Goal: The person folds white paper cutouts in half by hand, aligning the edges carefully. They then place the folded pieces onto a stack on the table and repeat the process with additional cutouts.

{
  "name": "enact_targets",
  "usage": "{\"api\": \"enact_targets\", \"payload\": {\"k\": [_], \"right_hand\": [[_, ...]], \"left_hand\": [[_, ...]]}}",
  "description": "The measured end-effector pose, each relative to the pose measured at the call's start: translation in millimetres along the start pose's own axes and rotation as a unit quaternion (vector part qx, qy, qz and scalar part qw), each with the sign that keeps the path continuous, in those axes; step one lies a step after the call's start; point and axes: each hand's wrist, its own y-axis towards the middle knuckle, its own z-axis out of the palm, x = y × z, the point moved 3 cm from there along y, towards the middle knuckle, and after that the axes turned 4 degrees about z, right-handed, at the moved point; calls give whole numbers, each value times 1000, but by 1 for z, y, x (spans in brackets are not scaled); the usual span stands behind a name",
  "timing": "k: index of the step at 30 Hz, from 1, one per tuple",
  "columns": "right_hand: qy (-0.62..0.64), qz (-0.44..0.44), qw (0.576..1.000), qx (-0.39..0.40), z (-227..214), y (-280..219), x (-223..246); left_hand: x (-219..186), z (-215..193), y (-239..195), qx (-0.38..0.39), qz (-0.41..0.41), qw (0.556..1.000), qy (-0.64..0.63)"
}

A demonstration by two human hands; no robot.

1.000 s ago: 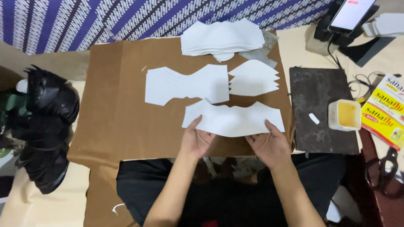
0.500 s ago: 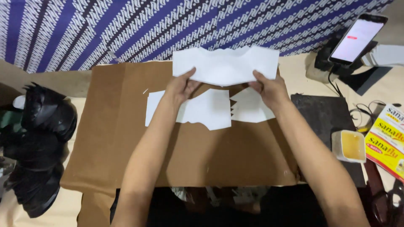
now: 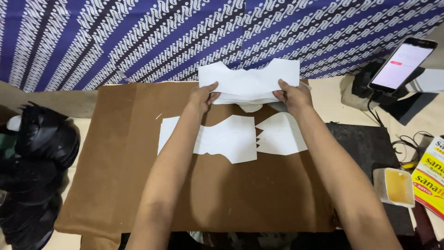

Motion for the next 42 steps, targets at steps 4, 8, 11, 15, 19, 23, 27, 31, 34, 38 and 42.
{"api": "enact_targets", "payload": {"k": [4,8,11,15,19,23,27,31,34,38,42], "right_hand": [[-5,-19,1000,-19,-13,32,-21],[-327,-115,934,-86,-22,37,-22],[-420,-167,886,-106,-18,10,-5],[-421,-256,864,-104,-20,-16,2],[-419,-349,836,-60,-60,-42,-35],[-532,-329,779,39,-88,-91,-72],[-614,-356,704,37,-92,-123,-83],[-627,-352,694,35,-94,-111,-100],[-636,-355,685,17,-94,-104,-105],[-626,-327,708,13,-92,-103,-97],[-569,-284,771,20,-87,-116,-91]], "left_hand": [[11,3,7,9,17,999,42],[34,-14,43,-67,121,953,269],[15,-3,0,-104,182,888,410],[-18,8,-77,-144,294,816,476],[12,-23,-123,-144,440,778,424],[47,-55,-205,-107,455,789,399],[86,-87,-241,-94,410,799,430],[89,-89,-252,-97,417,765,482],[89,-88,-244,-104,410,727,540],[94,-89,-228,-90,397,700,588],[97,-92,-218,-88,387,719,571]]}}
